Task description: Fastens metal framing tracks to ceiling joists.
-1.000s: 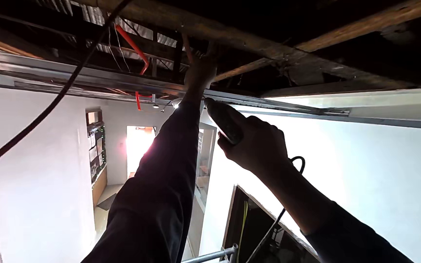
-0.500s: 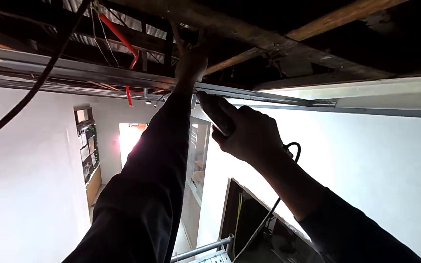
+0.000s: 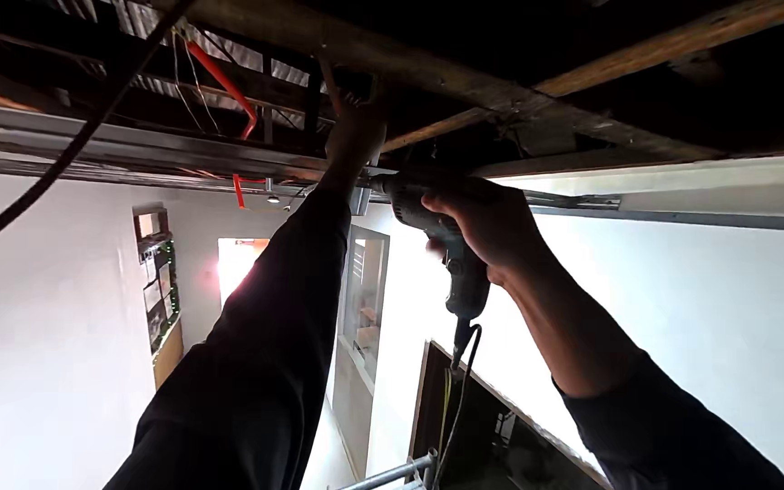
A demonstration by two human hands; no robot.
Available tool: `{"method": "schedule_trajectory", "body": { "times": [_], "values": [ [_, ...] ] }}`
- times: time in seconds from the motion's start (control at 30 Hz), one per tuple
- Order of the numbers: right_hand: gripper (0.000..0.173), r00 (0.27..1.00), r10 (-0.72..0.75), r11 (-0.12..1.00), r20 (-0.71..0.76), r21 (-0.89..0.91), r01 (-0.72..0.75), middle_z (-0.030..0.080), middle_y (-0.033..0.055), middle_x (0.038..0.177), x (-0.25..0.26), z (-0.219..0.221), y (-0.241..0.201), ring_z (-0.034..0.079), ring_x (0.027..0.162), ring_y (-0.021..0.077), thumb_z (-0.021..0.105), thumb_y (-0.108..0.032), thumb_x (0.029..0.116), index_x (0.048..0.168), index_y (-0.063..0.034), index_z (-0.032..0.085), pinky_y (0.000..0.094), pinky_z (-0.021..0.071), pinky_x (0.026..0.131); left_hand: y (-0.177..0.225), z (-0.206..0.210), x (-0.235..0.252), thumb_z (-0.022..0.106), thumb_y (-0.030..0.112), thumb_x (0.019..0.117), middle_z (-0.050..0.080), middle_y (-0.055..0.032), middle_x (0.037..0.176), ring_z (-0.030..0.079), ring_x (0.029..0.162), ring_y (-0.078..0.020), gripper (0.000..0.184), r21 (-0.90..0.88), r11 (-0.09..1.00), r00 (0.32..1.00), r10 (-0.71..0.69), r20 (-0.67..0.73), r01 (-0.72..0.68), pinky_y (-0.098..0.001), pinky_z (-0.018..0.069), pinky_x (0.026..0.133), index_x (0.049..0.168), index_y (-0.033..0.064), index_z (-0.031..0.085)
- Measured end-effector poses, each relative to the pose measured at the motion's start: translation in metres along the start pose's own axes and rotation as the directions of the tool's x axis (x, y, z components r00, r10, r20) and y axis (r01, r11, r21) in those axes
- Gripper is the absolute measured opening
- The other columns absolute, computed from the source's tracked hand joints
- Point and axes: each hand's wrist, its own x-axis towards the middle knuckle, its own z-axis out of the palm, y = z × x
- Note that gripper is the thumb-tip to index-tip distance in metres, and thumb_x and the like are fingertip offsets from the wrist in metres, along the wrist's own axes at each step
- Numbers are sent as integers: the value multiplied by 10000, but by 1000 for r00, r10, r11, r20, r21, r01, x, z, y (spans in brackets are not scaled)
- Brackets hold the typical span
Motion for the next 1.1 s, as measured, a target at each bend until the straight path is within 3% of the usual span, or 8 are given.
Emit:
{"method": "schedule_trajectory", "body": {
  "times": [0.13,0.2,0.3,0.37,0.57,0.67,1.0,1.1],
  "values": [
    [285,992,121,977,-34,182,-113,726,159,874,-9,5,8,703,612,279,722,-324,956,1134,-102,742,438,630,546,-3,-1,-1,389,348,1093,654,-192,1289,651,1156,-399,437,-126,990,998,-55,14,57,-625,538,874,1505,248,495],
    [282,992,105,979,-67,180,-92,734,154,882,-15,11,11,716,636,286,713,-326,956,1123,-100,740,452,637,567,-2,2,-1,367,431,1093,674,-175,1254,658,1151,-370,460,-180,977,994,-113,3,112,-610,536,892,1377,153,598],
    [245,988,-121,982,-92,-157,106,752,31,868,-20,17,20,735,668,202,754,-361,919,1112,-210,751,435,654,588,1,3,1,437,334,1054,671,-191,1240,659,1136,-391,381,-47,997,998,-55,-2,55,-618,546,864,1304,133,642],
    [274,970,-222,924,-98,-338,177,735,-22,796,-20,18,24,703,603,143,751,-438,887,1093,-258,731,407,617,536,-1,4,3,444,295,1063,644,-203,1298,660,1142,-408,399,8,1000,1000,-18,-5,18,-611,561,857,1432,199,561],
    [208,992,-72,997,-103,9,73,752,91,896,-31,1,12,720,635,267,767,-280,931,1099,-160,763,438,634,529,-6,0,1,390,326,1097,652,-190,1302,639,1191,-399,406,-56,998,1000,-13,23,14,-625,534,916,1435,183,563],
    [209,986,-134,990,-102,26,137,759,93,925,-40,-4,12,740,684,283,767,-250,928,1108,-144,760,453,652,566,-3,2,1,419,317,1073,661,-184,1283,654,1167,-397,403,-12,1000,1000,-12,-4,12,-614,551,877,1424,192,571],
    [258,966,-237,969,-101,-96,228,754,33,859,-42,9,22,739,661,230,775,-345,901,1125,-221,747,458,659,561,-7,-1,1,323,483,1100,693,-177,1206,657,1154,-353,552,-256,963,996,-87,25,91,-612,515,935,1213,83,686],
    [288,970,-219,969,-111,-143,202,758,16,886,-36,13,18,747,697,209,797,-373,866,1110,-227,749,461,658,585,-6,-7,1,340,394,1113,657,-199,1304,624,1214,-396,477,-210,976,998,-37,57,49,-638,489,970,1378,106,614]
  ]
}}
